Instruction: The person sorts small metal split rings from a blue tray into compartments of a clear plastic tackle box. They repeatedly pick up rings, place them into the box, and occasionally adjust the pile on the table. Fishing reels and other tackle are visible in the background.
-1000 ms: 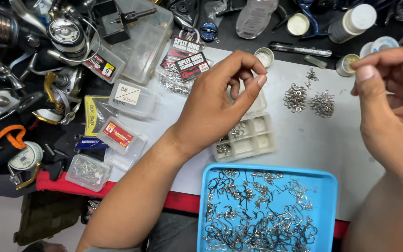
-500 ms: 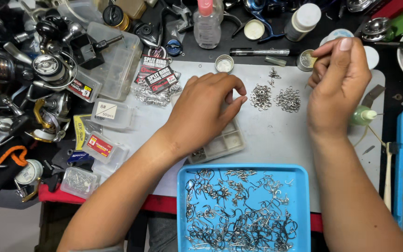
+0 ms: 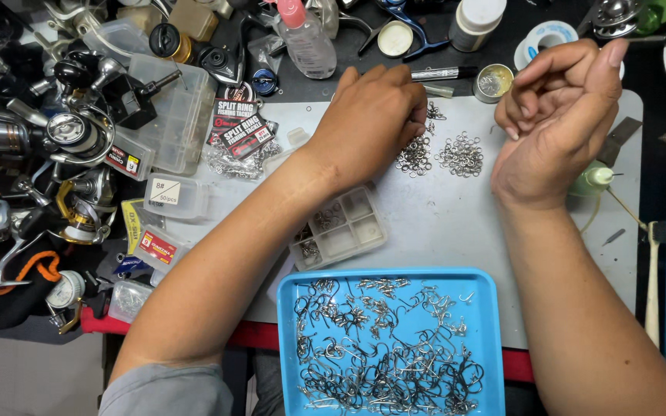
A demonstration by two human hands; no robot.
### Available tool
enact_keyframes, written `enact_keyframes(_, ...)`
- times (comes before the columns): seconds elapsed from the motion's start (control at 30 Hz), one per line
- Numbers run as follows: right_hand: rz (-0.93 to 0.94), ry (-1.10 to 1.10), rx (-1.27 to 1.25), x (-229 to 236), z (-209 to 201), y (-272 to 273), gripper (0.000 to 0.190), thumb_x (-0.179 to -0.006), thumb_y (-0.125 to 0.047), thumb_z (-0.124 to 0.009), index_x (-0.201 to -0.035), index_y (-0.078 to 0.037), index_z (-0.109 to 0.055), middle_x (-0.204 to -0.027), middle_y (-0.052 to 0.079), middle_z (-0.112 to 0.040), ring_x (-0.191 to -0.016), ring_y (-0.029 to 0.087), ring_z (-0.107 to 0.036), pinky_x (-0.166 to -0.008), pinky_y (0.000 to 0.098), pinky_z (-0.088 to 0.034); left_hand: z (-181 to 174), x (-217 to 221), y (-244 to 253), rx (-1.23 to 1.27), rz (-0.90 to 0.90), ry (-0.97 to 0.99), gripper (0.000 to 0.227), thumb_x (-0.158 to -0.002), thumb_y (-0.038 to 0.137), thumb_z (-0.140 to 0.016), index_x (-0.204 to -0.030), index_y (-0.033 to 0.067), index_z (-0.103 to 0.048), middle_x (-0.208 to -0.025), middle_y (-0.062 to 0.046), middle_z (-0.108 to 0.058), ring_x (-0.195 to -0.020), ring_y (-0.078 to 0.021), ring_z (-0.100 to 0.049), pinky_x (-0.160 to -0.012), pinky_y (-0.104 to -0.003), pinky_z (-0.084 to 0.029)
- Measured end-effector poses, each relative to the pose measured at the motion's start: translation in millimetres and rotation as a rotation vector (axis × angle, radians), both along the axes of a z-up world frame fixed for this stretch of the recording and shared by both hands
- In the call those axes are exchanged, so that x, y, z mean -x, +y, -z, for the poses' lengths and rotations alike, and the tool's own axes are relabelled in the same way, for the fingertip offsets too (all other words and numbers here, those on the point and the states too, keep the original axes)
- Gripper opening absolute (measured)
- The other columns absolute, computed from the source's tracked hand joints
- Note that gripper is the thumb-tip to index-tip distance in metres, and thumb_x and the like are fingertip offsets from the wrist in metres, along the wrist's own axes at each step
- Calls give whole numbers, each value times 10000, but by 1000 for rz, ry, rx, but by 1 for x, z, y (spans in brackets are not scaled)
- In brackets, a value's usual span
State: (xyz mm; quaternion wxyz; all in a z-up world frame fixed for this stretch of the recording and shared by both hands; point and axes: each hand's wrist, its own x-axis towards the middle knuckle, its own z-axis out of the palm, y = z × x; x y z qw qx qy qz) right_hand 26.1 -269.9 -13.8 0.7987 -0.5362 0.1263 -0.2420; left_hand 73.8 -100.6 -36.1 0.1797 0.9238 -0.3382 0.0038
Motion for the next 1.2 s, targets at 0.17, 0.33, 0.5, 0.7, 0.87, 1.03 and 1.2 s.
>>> enact_keyframes(0.17,-15,-12,-9,0,1,-1,526,-874,-587,-499,-791,-69,-532,-733,66,-513,-517,83,-345,-439,211,-249,-2,-4,-1,8,35,9,74,-834,179,-728,-827,205,-659,-938,-36,-618,-964,-307,-601,-787,-488,-365)
enact_keyframes(0.33,-23,0,-14,1,-2,1,524,-867,-590,-508,-788,-73,-528,-720,48,-481,-524,82,-352,-444,209,-241,1,-6,-1,21,83,-17,56,-869,170,-673,-824,188,-643,-910,-42,-599,-887,-310,-610,-762,-488,-349)
enact_keyframes(0.5,-43,-24,-13,1,0,1,521,-882,-580,-516,-799,-66,-520,-699,43,-427,-521,90,-346,-446,218,-238,-4,-1,5,41,128,-50,63,-919,172,-619,-865,143,-629,-943,-85,-594,-872,-335,-607,-749,-504,-355)
enact_keyframes(0.7,-50,-63,69,4,5,1,545,-937,-567,-503,-821,-34,-528,-723,57,-422,-532,96,-343,-457,226,-235,-47,27,31,42,101,-69,87,-958,162,-610,-891,125,-568,-937,-97,-534,-873,-334,-564,-741,-473,-331)
enact_keyframes(0.87,-39,-83,129,5,13,0,556,-990,-544,-526,-871,-1,-526,-662,94,-374,-528,129,-351,-478,244,-277,-93,84,77,165,46,97,60,-1036,170,-594,-1039,129,-549,-1030,-71,-519,-976,-287,-542,-812,-408,-331)
enact_keyframes(1.03,-172,-30,115,-5,62,-30,359,-993,-400,-463,-1027,-52,-543,-743,10,-333,-583,72,-258,-553,229,-188,-85,133,116,195,-79,212,58,-1039,197,-580,-1045,140,-571,-1032,-32,-532,-979,-229,-547,-872,-379,-341)
enact_keyframes(1.2,-297,-24,203,-10,99,-57,188,-1056,-302,-434,-1082,-120,-475,-839,-59,-282,-683,43,-192,-635,220,-171,-70,155,128,184,-109,244,71,-1035,199,-584,-1036,130,-570,-1029,-40,-538,-983,-240,-556,-880,-391,-346)
